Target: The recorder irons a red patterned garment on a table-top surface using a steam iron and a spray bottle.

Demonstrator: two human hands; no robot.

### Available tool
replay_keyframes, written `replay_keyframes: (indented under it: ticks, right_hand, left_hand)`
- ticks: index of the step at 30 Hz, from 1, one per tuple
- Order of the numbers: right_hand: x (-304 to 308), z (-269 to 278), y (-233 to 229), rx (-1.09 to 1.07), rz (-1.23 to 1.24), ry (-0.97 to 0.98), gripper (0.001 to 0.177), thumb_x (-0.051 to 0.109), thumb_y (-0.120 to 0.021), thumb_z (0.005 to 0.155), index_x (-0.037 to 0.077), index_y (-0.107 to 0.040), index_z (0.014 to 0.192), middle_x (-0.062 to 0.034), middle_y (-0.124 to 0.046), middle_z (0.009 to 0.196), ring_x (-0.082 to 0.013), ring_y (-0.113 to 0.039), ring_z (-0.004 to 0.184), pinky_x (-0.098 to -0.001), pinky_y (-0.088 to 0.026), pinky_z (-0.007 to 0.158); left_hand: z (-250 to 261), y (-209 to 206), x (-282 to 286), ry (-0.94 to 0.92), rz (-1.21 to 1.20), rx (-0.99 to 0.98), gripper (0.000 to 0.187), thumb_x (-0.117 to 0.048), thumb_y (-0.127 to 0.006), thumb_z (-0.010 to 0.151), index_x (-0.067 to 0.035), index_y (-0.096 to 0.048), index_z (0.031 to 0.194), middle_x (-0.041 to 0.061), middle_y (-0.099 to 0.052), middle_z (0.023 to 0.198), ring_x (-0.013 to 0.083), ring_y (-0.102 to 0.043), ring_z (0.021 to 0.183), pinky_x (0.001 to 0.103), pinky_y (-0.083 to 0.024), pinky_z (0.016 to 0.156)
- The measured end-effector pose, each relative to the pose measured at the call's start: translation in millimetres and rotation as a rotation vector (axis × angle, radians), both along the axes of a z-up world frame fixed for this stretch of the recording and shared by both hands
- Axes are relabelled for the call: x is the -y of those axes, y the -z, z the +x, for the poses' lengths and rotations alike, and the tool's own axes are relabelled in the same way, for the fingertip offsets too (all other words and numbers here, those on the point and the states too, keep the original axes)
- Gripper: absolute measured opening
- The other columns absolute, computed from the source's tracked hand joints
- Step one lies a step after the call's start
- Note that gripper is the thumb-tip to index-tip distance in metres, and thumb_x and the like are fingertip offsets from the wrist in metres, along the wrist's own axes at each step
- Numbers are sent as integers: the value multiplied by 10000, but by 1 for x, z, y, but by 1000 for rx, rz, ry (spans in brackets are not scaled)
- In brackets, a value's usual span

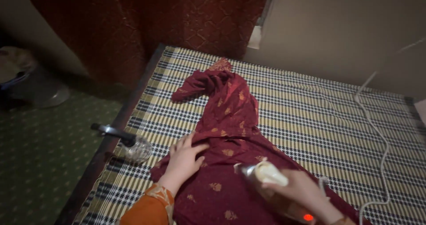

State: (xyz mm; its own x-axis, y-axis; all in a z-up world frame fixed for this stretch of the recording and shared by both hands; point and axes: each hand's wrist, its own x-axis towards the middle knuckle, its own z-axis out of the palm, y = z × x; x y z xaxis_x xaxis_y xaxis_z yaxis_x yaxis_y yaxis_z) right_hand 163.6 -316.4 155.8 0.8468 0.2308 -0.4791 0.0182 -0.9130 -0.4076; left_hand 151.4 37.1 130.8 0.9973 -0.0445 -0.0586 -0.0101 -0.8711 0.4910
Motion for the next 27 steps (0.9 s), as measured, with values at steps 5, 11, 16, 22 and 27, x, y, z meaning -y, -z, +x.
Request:
replay_keyframes:
  ticks: [5,11,16,22,27]
  right_hand:
    - [62,28,10,41,-8,357,693,660,-717,730,111,-799,1145,-120,-809,820,-267,-805,745,-378,-649,712]
    - [55,40,7,-28,-26,414,677,661,-730,723,111,-807,1111,-130,-796,802,-237,-805,687,-363,-648,695]
    - [-2,60,-3,-28,-43,50,700,727,-729,672,142,-830,1043,-52,-831,777,-167,-799,678,-333,-620,689]
    - [-107,79,-29,133,43,-241,703,752,-700,700,102,-797,948,-106,-765,764,-263,-761,725,-399,-578,698]
    - [-177,85,-31,199,123,-263,691,749,-681,709,126,-782,991,-137,-770,872,-311,-754,813,-445,-585,753]
  left_hand:
    - [19,10,-3,-98,45,-14,558,-242,-726,825,-237,-586,1364,143,-534,1365,373,-534,1228,509,-430,1002]
    - [60,54,-34,-428,-435,190,192,-239,-579,1007,-116,-599,1153,143,-748,1020,350,-728,906,445,-563,776]
    - [69,51,-57,-664,-614,317,238,-241,-501,1036,-73,-543,1198,158,-746,994,315,-741,946,425,-554,803]
    - [55,32,-62,-739,-580,410,244,-242,-494,1044,-67,-561,1201,181,-736,1022,358,-721,942,446,-535,814]
    - [39,16,-62,-739,-496,381,215,-175,-547,1008,-71,-582,1193,164,-733,994,334,-712,881,437,-538,779]
